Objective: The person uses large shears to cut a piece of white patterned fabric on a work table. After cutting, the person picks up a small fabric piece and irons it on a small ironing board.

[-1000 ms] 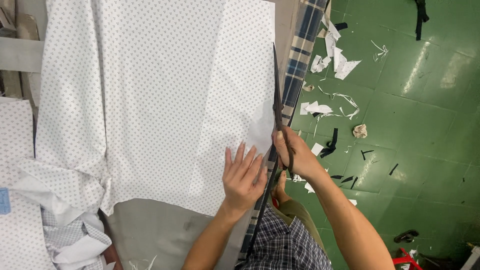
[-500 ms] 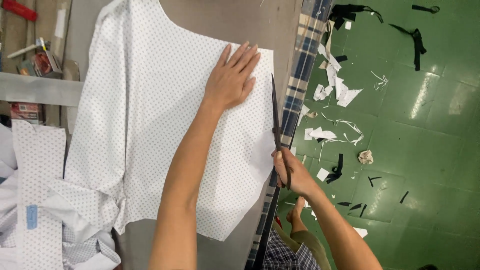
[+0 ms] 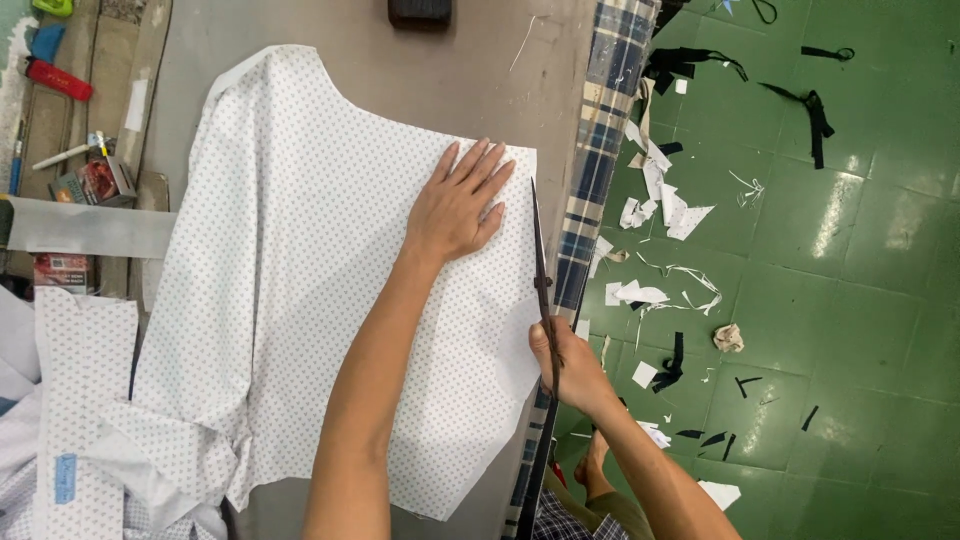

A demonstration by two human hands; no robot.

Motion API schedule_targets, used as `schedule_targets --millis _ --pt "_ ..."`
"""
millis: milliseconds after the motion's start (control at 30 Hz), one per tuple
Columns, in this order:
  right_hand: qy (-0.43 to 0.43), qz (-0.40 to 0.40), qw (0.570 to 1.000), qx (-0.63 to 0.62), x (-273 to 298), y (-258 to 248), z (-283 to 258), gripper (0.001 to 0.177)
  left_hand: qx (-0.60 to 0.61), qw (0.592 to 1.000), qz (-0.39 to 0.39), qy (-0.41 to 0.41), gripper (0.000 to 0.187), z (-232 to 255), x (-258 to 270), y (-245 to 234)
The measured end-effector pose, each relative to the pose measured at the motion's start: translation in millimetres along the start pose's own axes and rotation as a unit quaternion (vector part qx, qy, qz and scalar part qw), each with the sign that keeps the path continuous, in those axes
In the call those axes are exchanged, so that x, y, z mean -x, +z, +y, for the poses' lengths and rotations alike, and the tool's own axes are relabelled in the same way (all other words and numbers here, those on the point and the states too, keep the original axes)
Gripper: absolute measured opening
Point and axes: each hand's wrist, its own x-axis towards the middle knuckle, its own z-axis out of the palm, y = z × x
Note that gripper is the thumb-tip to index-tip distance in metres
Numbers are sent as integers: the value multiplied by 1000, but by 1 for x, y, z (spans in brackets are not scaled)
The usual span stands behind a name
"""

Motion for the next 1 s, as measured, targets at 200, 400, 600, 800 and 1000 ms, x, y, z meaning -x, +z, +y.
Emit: schedule_targets --millis 200,400,600,800,1000 --pt "-1 -27 999 -45 7 -8 -11 57 -6 1000 10 2 60 -1 0 3" --pt "-4 -22 1000 -20 -13 -12 -14 67 8 1000 28 7 61 -1 0 4" --pt "3 -12 1000 -15 -24 -15 -26 67 4 1000 27 -2 63 -1 0 5" --pt "10 -22 999 -28 -25 -18 -27 69 6 999 53 -1 63 -1 0 8" --pt "12 -10 999 -41 -25 -20 -42 62 7 999 44 -10 64 0 0 6"
